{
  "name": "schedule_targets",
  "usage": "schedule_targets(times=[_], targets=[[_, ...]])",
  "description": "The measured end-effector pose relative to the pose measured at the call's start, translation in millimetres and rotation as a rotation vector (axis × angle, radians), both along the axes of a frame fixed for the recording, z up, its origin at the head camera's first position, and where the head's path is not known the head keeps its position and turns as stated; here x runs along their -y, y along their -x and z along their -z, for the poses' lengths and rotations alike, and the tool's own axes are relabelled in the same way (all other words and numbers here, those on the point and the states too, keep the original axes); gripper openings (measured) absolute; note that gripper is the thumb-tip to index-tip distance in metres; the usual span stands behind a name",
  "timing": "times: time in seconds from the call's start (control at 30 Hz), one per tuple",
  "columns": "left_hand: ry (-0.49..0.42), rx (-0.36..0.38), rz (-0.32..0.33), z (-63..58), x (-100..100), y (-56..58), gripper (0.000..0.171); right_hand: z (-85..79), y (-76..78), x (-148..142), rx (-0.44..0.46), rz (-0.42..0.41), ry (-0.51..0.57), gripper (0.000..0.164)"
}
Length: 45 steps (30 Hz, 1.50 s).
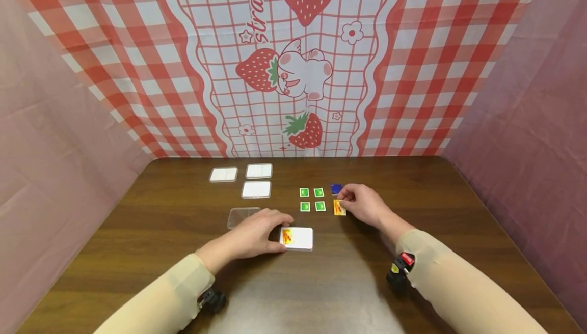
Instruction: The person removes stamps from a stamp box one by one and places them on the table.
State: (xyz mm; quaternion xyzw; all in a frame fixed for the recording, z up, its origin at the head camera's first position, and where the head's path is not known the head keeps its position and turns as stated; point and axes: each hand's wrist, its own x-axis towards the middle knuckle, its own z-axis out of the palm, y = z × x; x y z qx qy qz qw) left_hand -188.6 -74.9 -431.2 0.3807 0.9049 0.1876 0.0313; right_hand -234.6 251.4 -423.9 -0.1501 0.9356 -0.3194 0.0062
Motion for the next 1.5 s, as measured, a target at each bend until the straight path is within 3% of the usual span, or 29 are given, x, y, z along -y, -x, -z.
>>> schedule_targets(times=[0.57,0.8,1.2,1.47,1.5], targets=[[0.011,0.001,0.0,0.5,-2,1.4,0.058,12.3,7.7,1,-0.071,0.029,-0.104,0.004],[0.004,0.013,-0.009,-0.7,-2,1.0,0.058,11.0,6.5,-2,-0.069,0.05,-0.065,0.007],[0.052,-0.018,-0.025,0.4,-5,-4.0,0.06,4.4,-6.4,11,-0.135,0.064,-0.06,0.014],[0.031,-0.009,-0.025,0.1,0,-5.1,0.066,-2.7,-17.3,35,-0.178,-0.003,-0.066,0.02],[0.019,-0.035,-0.013,8.9,2,0.6,0.069,-3.1,-18.5,37,-0.177,-0.007,-0.063,0.02]])
